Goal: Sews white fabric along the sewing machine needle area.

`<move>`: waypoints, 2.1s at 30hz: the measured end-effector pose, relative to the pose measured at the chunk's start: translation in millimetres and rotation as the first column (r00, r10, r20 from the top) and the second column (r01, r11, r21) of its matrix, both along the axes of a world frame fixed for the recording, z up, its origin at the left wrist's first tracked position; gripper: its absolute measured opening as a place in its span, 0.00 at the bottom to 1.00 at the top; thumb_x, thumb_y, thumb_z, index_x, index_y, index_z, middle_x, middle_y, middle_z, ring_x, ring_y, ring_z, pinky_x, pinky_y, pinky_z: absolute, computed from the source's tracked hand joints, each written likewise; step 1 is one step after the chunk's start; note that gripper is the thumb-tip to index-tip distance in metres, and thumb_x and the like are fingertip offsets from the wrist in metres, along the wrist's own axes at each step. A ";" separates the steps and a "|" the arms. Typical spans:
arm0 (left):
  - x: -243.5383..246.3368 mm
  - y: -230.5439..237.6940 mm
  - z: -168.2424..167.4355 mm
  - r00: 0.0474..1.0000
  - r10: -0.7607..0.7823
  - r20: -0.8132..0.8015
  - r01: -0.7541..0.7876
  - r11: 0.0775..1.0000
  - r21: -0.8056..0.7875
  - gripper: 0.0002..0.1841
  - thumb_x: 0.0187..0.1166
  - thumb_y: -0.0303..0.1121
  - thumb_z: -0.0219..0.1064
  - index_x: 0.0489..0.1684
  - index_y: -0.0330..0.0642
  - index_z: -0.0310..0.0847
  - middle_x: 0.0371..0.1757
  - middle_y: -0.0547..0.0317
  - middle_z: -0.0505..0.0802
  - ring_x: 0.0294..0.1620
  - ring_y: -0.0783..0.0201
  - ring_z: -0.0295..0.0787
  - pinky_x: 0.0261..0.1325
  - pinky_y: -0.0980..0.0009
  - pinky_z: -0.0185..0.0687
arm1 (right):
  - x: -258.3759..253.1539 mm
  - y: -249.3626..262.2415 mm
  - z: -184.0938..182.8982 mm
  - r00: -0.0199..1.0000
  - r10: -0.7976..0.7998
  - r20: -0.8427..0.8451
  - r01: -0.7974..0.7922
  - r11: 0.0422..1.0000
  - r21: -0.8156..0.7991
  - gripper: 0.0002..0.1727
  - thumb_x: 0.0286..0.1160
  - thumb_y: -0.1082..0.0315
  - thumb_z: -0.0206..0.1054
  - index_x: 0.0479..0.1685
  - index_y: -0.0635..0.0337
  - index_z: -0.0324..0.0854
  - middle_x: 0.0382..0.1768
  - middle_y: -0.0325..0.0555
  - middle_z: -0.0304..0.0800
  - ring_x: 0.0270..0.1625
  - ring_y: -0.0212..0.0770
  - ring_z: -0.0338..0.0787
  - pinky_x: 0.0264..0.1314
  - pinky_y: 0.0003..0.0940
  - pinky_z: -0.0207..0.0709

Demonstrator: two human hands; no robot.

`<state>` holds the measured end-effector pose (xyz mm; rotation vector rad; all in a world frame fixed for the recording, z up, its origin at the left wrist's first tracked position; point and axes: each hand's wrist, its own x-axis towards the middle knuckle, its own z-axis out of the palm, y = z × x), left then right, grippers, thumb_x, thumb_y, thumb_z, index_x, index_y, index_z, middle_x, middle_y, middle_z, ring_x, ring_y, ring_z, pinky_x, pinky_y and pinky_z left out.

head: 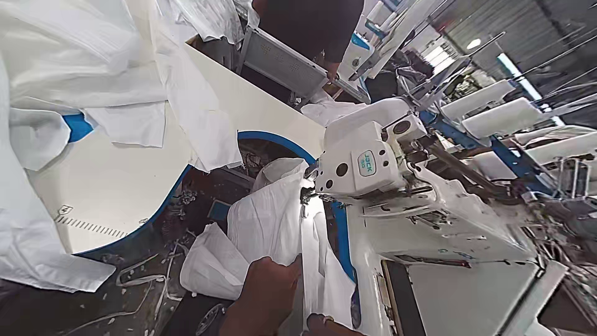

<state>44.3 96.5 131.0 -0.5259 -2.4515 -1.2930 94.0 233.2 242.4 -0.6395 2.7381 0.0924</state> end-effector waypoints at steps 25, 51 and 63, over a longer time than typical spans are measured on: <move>-4.3 -11.7 -1.8 0.977 -0.177 0.115 0.159 0.976 0.150 0.10 0.77 0.27 0.62 0.30 0.40 0.90 0.16 0.51 0.86 0.18 0.49 0.87 0.21 0.50 0.76 | -31.0 -7.0 -23.8 0.883 0.134 -0.450 -0.140 0.990 0.019 0.06 0.60 0.68 0.66 0.21 0.57 0.86 0.08 0.43 0.75 0.10 0.46 0.82 0.08 0.39 0.67; -2.0 14.9 -8.4 0.999 0.032 0.036 -0.039 0.978 0.206 0.12 0.72 0.27 0.59 0.19 0.38 0.85 0.10 0.56 0.80 0.13 0.58 0.80 0.19 0.60 0.70 | -19.2 5.8 -59.6 0.708 -0.130 -0.694 -0.160 0.928 -0.337 0.11 0.69 0.66 0.62 0.26 0.58 0.90 0.19 0.42 0.83 0.21 0.33 0.81 0.23 0.20 0.71; -26.3 28.0 -26.0 0.978 0.177 -0.109 -0.128 0.926 0.355 0.13 0.67 0.27 0.65 0.10 0.40 0.83 0.11 0.60 0.77 0.18 0.64 0.73 0.39 0.67 0.65 | -62.2 10.8 -87.4 0.618 -0.207 -0.758 -0.284 0.841 -0.461 0.08 0.73 0.68 0.68 0.31 0.56 0.92 0.35 0.49 0.89 0.43 0.30 0.88 0.50 0.11 0.77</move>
